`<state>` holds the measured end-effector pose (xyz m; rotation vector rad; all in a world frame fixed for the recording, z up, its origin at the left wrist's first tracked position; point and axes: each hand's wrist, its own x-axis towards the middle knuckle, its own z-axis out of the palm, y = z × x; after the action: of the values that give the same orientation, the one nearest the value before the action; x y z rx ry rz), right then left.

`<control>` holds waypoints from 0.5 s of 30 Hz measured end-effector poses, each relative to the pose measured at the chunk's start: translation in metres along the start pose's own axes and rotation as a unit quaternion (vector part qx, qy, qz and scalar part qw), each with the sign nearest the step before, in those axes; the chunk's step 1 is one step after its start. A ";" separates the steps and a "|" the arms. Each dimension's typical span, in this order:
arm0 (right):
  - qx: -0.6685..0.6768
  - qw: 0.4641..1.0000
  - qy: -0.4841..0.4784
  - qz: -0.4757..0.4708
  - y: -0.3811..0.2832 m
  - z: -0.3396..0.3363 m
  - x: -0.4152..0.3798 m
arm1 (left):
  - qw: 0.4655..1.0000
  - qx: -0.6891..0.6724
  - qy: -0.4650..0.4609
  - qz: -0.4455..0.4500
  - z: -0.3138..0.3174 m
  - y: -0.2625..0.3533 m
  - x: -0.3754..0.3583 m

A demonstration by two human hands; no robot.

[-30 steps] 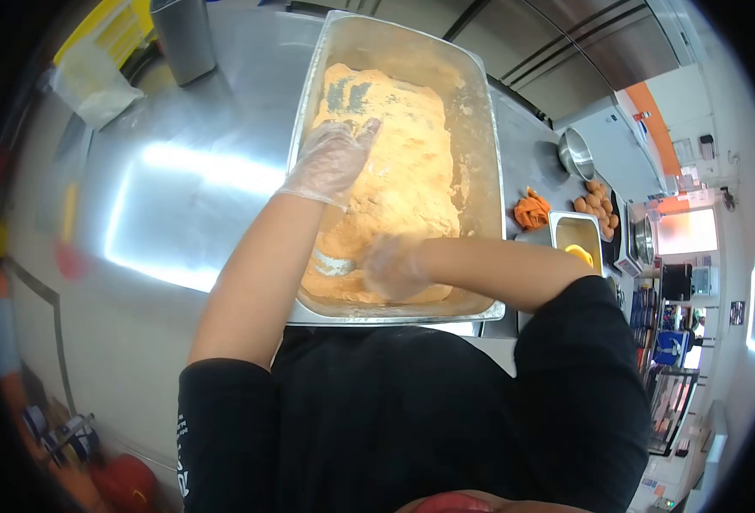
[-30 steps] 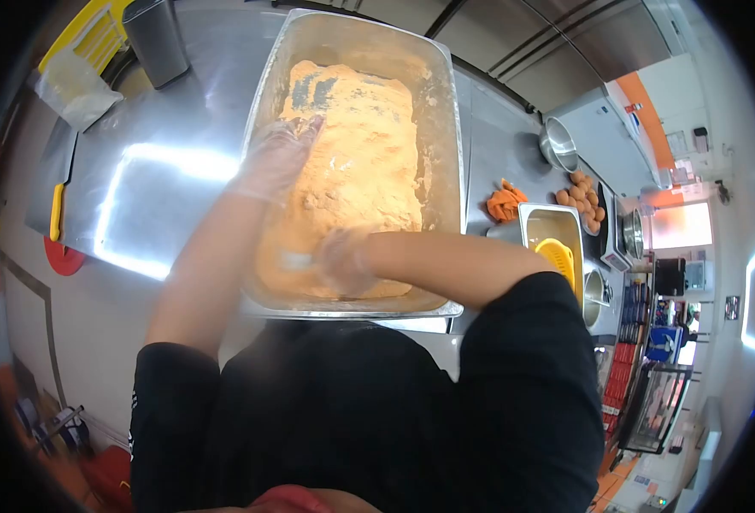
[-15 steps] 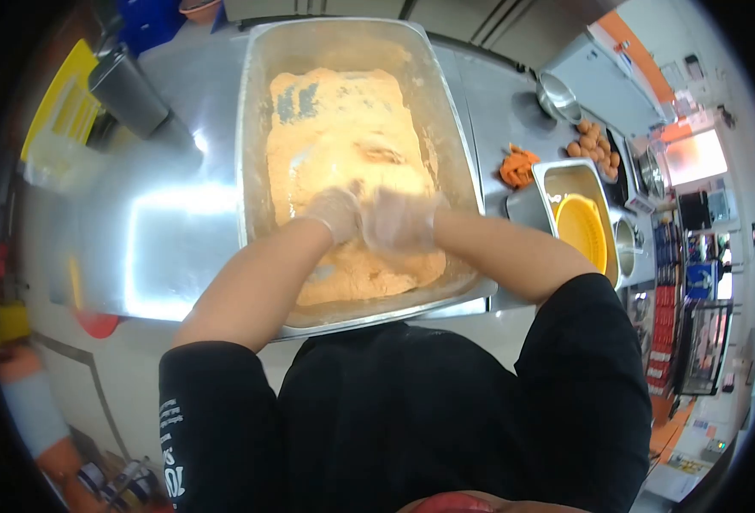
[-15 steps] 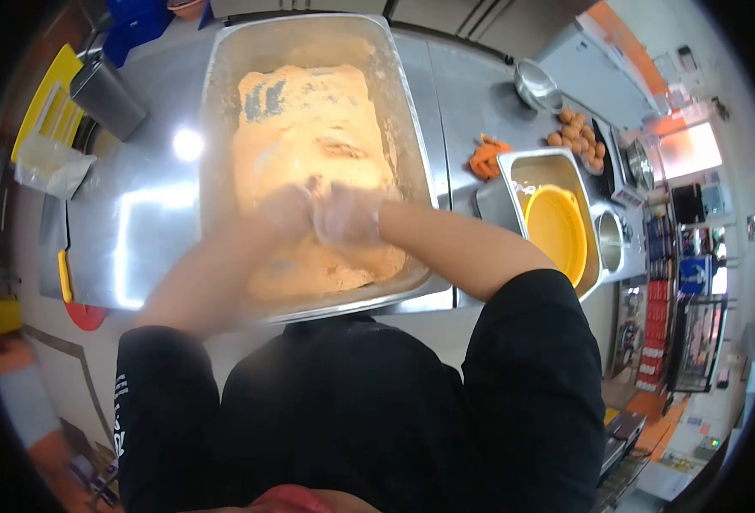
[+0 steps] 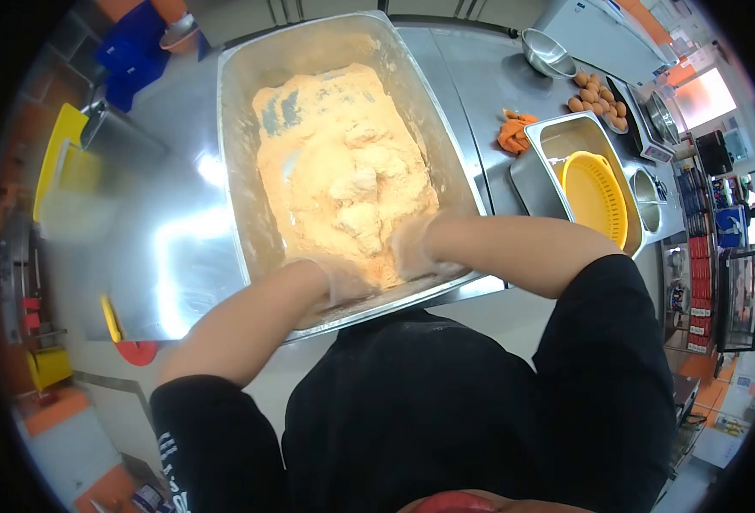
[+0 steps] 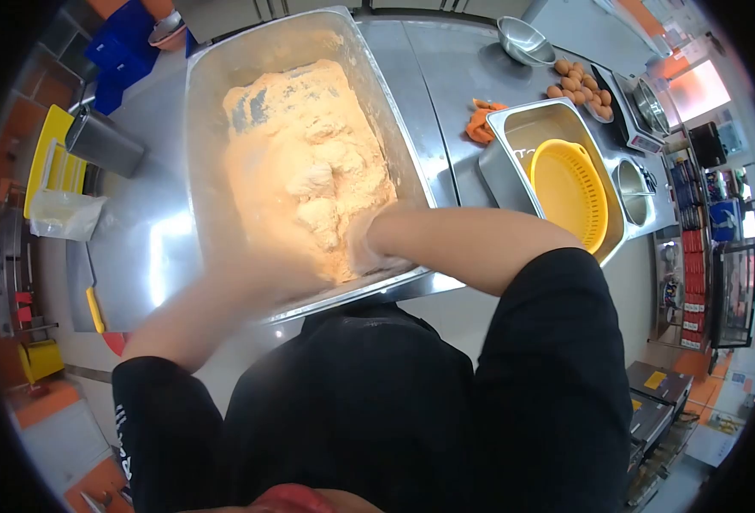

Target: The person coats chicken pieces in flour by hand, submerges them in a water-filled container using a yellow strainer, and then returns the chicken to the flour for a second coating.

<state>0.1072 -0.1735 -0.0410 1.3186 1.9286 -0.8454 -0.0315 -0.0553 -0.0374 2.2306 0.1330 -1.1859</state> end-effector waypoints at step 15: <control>0.279 0.862 0.295 0.304 0.083 -0.050 -0.006 | 0.924 0.270 0.258 -0.085 -0.065 -0.019 0.075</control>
<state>0.1793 -0.1124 -0.0194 2.6112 1.5094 -0.7319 0.0533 -0.0181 -0.0780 3.0447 0.2354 -0.7403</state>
